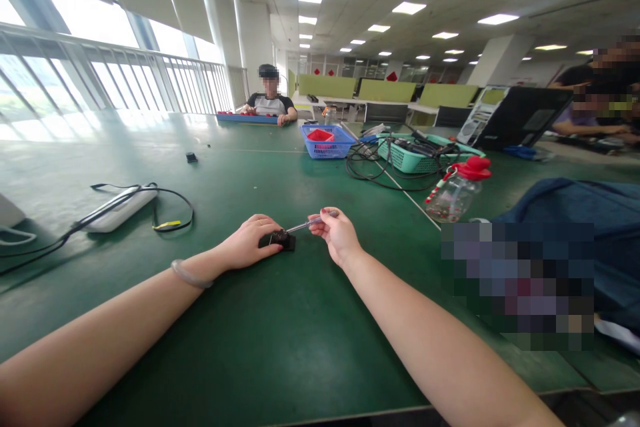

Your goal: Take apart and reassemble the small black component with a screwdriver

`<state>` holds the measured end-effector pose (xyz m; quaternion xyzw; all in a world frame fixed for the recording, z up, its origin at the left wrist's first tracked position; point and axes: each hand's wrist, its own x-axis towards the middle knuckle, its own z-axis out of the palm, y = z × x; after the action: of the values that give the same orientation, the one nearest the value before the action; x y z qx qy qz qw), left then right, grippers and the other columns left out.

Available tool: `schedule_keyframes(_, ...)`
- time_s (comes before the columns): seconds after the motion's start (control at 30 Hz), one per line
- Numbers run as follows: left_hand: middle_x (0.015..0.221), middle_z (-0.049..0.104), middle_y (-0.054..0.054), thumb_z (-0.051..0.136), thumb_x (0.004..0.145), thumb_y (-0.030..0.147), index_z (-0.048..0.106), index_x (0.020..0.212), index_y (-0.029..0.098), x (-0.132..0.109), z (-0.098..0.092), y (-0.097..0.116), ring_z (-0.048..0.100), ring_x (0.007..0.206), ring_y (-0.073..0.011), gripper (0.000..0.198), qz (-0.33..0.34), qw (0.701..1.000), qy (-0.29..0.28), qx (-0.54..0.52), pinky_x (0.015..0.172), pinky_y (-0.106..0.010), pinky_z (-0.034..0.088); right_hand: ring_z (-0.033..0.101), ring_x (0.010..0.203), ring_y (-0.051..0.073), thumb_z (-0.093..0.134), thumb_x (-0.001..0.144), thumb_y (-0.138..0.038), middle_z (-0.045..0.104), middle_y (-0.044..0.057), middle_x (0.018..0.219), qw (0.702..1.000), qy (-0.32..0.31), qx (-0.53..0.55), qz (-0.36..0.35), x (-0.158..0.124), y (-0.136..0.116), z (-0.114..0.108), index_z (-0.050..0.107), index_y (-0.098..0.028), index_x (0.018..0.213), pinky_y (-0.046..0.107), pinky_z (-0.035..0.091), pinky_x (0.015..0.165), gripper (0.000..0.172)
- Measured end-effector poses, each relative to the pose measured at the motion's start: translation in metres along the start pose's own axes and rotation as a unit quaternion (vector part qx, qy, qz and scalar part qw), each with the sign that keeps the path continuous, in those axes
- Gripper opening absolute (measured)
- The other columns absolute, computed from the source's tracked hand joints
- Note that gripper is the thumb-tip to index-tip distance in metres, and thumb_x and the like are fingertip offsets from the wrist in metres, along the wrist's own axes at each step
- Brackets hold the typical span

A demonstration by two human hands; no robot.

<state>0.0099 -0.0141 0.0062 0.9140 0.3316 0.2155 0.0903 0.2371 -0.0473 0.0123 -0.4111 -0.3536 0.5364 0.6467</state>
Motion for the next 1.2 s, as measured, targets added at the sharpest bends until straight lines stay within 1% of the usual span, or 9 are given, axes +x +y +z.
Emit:
schedule_keyframes(0.13,0.111,0.066,-0.008,0.059,0.082,0.046,0.065,0.109,0.023,0.0000,0.0001,-0.0001,0.053,0.112,-0.0278,0.037,0.001,1.000,-0.001,-0.003,0.100,-0.045,0.041,0.063,0.057,0.013,0.063,0.081,-0.018,0.072,0.005,0.072,1.000,0.004,0.008,0.001,0.0003,-0.0006,-0.0010,0.054,-0.019,0.079,0.024,0.052,0.056,0.009)
schedule_keyframes(0.37,0.110,0.066,-0.009,0.060,0.081,0.046,0.066,0.109,0.023,-0.0003,-0.0004,-0.0003,0.054,0.111,-0.0277,0.037,0.003,1.000,-0.001,-0.011,0.100,-0.045,0.041,0.063,0.056,0.013,0.065,0.080,-0.020,0.072,0.004,0.071,1.000,-0.001,0.013,-0.001,-0.0003,-0.0015,-0.0007,0.053,-0.020,0.078,0.025,0.052,0.055,0.012)
schedule_keyframes(0.6,0.109,0.066,-0.008,0.059,0.081,0.046,0.065,0.108,0.023,-0.0003,0.0002,-0.0004,0.054,0.111,-0.0272,0.036,0.002,1.000,-0.001,-0.005,0.100,-0.044,0.041,0.064,0.056,0.013,0.060,0.082,-0.015,0.073,0.007,0.072,1.000,-0.003,0.007,0.013,-0.0023,0.0003,0.0020,0.052,-0.019,0.079,0.025,0.053,0.057,0.009)
schedule_keyframes(0.77,0.110,0.066,-0.009,0.059,0.082,0.045,0.065,0.110,0.022,-0.0002,-0.0006,0.0002,0.054,0.110,-0.0271,0.037,0.001,1.000,-0.005,-0.004,0.100,-0.044,0.041,0.063,0.056,0.013,0.062,0.081,-0.017,0.072,0.006,0.072,1.000,-0.001,0.016,-0.004,-0.0012,0.0011,0.0007,0.053,-0.019,0.079,0.025,0.053,0.057,0.010)
schedule_keyframes(0.93,0.110,0.066,-0.008,0.059,0.081,0.045,0.066,0.109,0.023,-0.0004,-0.0010,0.0006,0.054,0.111,-0.0273,0.037,0.002,1.000,-0.004,-0.010,0.100,-0.045,0.041,0.064,0.056,0.013,0.062,0.082,-0.017,0.072,0.005,0.072,1.000,0.001,0.019,0.017,-0.0005,0.0014,-0.0004,0.053,-0.020,0.079,0.025,0.053,0.057,0.010)
schedule_keyframes(1.2,0.109,0.066,-0.008,0.060,0.081,0.045,0.066,0.109,0.023,-0.0004,-0.0011,0.0003,0.054,0.111,-0.0275,0.036,0.005,1.000,-0.001,-0.013,0.101,-0.045,0.041,0.062,0.055,0.014,0.061,0.082,-0.015,0.071,0.004,0.069,0.999,0.014,0.044,0.022,0.0019,-0.0004,-0.0027,0.052,-0.020,0.077,0.026,0.052,0.055,0.011)
